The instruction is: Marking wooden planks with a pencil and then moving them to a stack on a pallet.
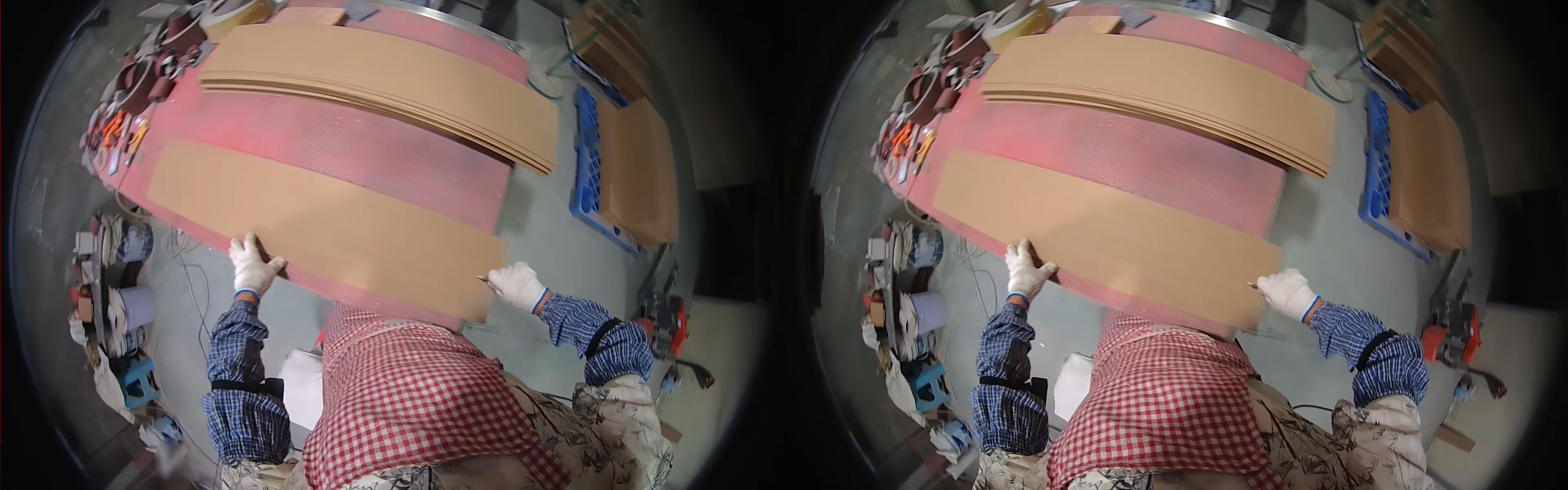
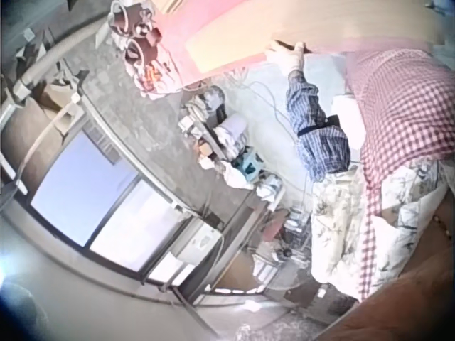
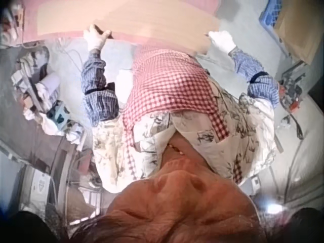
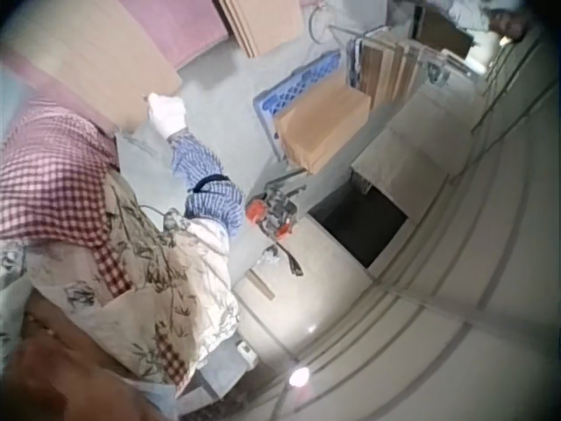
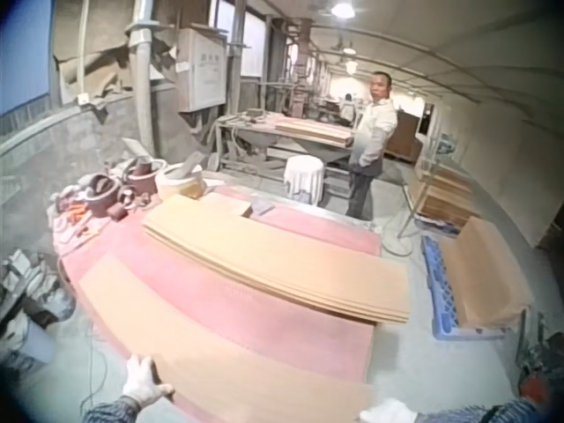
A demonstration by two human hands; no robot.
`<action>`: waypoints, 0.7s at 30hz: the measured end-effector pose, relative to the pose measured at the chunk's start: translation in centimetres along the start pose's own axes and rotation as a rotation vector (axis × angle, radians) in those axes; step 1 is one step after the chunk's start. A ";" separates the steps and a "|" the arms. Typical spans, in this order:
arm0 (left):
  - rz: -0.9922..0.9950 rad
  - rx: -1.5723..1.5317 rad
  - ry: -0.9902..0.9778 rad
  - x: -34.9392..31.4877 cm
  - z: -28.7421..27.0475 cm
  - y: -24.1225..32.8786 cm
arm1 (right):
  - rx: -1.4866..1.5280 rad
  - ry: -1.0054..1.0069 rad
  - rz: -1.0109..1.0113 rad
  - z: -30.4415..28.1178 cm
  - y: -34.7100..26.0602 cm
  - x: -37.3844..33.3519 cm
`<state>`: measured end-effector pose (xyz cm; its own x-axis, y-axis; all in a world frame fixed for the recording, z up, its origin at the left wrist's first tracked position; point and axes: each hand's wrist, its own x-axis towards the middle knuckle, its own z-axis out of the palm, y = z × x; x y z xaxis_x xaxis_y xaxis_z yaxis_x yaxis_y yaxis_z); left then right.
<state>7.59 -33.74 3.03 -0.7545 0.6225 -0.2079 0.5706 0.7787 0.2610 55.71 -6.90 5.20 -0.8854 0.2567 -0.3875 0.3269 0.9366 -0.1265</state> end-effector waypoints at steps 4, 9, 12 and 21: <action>-0.048 -0.030 -0.027 -1.2 -0.9 1.7 | 0.028 0.136 -0.090 -2.3 -2.2 3.9; -0.086 -0.154 -0.084 -2.3 -2.2 3.8 | 0.051 0.052 -0.085 -5.5 -7.0 12.7; -0.096 -0.156 -0.103 -5.4 -3.0 4.4 | 0.061 0.021 -0.107 -8.7 -11.4 16.2; 0.033 -0.318 -0.114 -13.1 -5.3 6.6 | 0.027 0.109 -0.133 -18.5 -23.9 31.3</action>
<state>19.52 -37.16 12.49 -0.6859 0.6656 -0.2941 0.4508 0.7059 0.5463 14.08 -16.86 12.95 -0.9514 0.1567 -0.2649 0.2120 0.9576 -0.1950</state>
